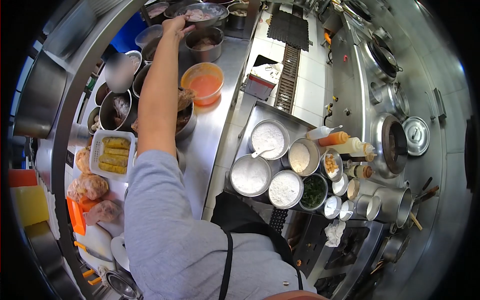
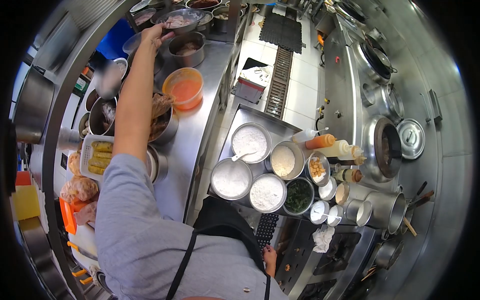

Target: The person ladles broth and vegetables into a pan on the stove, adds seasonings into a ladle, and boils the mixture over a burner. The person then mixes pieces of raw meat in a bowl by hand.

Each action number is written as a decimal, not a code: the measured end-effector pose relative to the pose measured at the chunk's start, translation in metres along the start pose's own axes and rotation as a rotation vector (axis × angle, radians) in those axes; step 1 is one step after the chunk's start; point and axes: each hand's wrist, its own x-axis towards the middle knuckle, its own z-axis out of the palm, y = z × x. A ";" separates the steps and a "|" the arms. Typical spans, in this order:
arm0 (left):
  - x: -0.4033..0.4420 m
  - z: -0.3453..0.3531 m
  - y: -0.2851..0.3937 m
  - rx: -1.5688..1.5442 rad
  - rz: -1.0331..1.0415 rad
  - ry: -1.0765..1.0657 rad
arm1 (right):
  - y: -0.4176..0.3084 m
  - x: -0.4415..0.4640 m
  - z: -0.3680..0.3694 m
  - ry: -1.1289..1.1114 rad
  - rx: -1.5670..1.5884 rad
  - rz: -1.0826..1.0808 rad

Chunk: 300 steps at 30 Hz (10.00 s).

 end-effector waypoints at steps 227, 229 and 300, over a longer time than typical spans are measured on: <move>-1.335 -0.277 -0.303 0.625 -0.901 -1.878 | 0.712 -0.463 -0.140 0.883 1.274 -0.022; -1.303 -0.288 -0.330 0.777 -0.832 -1.786 | 0.711 -0.469 -0.141 0.820 1.374 -0.051; -1.110 -0.414 -0.437 1.643 0.026 -1.626 | 0.763 -0.387 -0.143 0.924 0.345 0.103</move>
